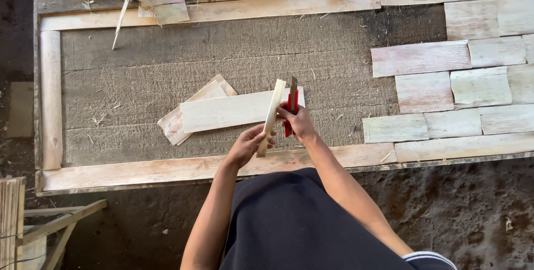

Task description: Cutting and arranging thin wood veneer pieces on a larger wooden board using a utility knife

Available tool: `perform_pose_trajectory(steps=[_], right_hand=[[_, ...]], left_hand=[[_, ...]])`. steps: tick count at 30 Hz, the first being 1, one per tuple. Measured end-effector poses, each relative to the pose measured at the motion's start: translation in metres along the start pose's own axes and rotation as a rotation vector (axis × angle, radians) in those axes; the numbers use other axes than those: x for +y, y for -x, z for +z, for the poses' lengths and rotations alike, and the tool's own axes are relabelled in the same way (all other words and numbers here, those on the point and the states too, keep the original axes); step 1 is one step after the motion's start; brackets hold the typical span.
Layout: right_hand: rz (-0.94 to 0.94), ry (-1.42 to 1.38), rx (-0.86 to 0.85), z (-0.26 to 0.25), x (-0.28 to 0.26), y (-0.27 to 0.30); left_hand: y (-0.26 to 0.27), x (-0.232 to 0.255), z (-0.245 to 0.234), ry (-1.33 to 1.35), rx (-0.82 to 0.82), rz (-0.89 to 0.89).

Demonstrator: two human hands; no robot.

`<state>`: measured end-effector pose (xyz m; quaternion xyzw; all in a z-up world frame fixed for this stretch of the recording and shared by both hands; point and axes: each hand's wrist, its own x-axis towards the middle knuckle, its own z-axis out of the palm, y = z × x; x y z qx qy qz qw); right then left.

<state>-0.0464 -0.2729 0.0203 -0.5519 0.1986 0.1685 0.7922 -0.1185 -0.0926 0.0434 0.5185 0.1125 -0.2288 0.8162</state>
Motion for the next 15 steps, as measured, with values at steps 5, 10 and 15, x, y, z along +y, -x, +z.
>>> perform_pose_trajectory(steps=[5, 10, 15], right_hand=[[0.055, 0.095, 0.002, 0.002, 0.003, 0.002], [0.111, 0.084, -0.035, -0.006, -0.004, 0.006], [0.158, 0.103, 0.034, -0.037, 0.015, -0.010]], left_hand=[[-0.028, -0.028, -0.020, -0.125, 0.061, 0.076], [-0.059, -0.054, -0.049, -0.303, 0.268, 0.129], [-0.087, -0.065, -0.076, -0.331, 0.382, -0.069]])
